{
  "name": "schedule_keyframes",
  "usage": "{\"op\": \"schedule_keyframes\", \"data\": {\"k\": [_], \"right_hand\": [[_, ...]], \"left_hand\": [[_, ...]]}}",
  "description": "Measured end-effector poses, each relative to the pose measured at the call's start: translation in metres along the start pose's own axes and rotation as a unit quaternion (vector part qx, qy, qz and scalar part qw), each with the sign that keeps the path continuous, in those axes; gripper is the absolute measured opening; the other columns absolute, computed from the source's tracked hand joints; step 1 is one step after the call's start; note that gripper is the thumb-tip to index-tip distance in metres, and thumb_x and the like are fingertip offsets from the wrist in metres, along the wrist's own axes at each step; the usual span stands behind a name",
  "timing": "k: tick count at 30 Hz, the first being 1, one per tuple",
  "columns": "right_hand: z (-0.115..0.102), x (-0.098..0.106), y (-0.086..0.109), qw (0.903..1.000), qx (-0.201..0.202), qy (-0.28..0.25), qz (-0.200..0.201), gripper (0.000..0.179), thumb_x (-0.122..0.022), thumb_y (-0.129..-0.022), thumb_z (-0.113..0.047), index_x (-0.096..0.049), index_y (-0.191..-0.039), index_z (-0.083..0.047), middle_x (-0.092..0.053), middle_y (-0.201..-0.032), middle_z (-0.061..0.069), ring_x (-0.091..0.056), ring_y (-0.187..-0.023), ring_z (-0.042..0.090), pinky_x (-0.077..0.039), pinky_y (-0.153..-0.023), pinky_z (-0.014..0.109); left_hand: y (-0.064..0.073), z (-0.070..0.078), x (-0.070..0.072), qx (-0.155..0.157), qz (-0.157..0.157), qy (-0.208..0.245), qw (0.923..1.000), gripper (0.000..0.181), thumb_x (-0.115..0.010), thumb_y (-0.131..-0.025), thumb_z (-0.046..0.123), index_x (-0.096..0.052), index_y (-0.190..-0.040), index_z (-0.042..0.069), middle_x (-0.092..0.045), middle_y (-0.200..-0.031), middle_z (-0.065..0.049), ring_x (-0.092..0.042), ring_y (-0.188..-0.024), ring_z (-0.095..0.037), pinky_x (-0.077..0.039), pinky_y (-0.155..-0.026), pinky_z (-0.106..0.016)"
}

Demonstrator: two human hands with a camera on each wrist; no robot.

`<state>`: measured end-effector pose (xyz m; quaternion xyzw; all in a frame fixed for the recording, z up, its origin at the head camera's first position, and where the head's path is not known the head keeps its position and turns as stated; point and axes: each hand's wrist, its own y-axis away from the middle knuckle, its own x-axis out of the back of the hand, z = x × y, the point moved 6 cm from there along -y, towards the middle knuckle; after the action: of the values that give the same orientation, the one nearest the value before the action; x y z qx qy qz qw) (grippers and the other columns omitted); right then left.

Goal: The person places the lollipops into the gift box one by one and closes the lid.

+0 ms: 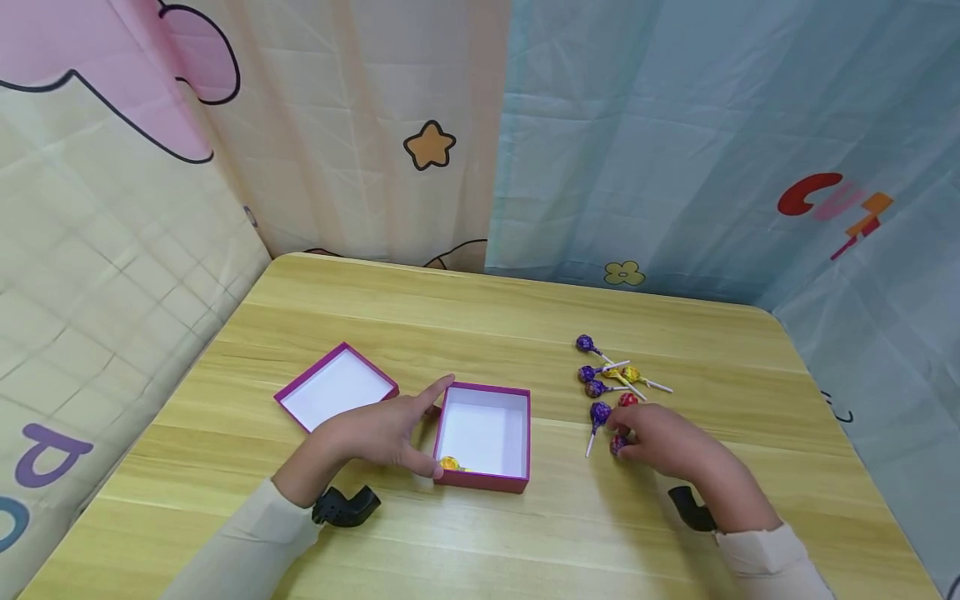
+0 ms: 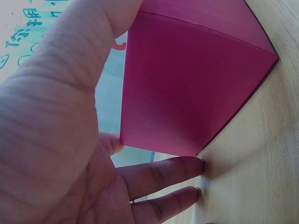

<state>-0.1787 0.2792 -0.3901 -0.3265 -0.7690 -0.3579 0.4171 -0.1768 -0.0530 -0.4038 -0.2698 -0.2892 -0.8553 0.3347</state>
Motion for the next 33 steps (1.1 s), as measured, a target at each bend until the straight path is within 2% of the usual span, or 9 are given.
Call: {"op": "schedule_keyframes", "data": {"k": [8,13,20,27,33], "right_hand": [[0.000,-0.002,-0.003,0.9999,0.005,0.017,0.001,0.015,-0.076,-0.086,-0.010,-0.066,-0.095,-0.015,-0.056,-0.084,-0.010,-0.048,-0.073,0.008,-0.041,-0.063,0.029],[-0.001,0.000,-0.003,1.0000,0.006,0.005,0.002,0.015,-0.074,-0.087,-0.008,-0.065,-0.095,-0.017,-0.056,-0.086,-0.011,-0.048,-0.074,0.005,-0.043,-0.064,0.028],[-0.010,0.007,-0.001,0.9989,0.036,-0.028,0.009,0.015,-0.072,-0.089,-0.006,-0.066,-0.099,-0.015,-0.056,-0.088,-0.012,-0.051,-0.077,0.005,-0.045,-0.066,0.028],[-0.023,0.017,-0.001,0.9972,0.054,-0.050,0.011,0.014,-0.071,-0.091,-0.011,-0.064,-0.102,-0.017,-0.060,-0.093,-0.011,-0.058,-0.084,0.008,-0.050,-0.068,0.028],[-0.033,0.021,-0.007,0.9953,0.072,-0.064,0.005,0.014,-0.070,-0.093,-0.013,-0.064,-0.106,-0.016,-0.062,-0.095,-0.011,-0.061,-0.088,0.008,-0.052,-0.072,0.028]], "left_hand": [[0.000,-0.001,0.000,0.002,0.001,-0.003,1.0000,0.126,-0.085,-0.072,0.055,0.000,-0.161,0.024,-0.042,-0.152,-0.006,-0.045,-0.131,-0.015,-0.038,-0.108,-0.039],[0.001,-0.001,0.000,0.007,0.001,-0.003,1.0000,0.126,-0.085,-0.072,0.055,-0.001,-0.161,0.025,-0.044,-0.150,-0.007,-0.047,-0.129,-0.016,-0.038,-0.107,-0.039],[0.003,-0.004,0.000,0.004,0.000,-0.001,1.0000,0.125,-0.085,-0.073,0.054,-0.002,-0.161,0.023,-0.043,-0.151,-0.008,-0.047,-0.128,-0.017,-0.039,-0.106,-0.041],[0.002,-0.002,0.001,-0.002,0.001,-0.003,1.0000,0.125,-0.085,-0.073,0.054,-0.001,-0.161,0.024,-0.042,-0.152,-0.006,-0.045,-0.131,-0.017,-0.038,-0.108,-0.040],[-0.001,-0.002,-0.001,-0.008,0.001,-0.007,0.9999,0.125,-0.084,-0.073,0.054,-0.001,-0.161,0.023,-0.043,-0.151,-0.008,-0.049,-0.127,-0.015,-0.040,-0.105,-0.039]]}}
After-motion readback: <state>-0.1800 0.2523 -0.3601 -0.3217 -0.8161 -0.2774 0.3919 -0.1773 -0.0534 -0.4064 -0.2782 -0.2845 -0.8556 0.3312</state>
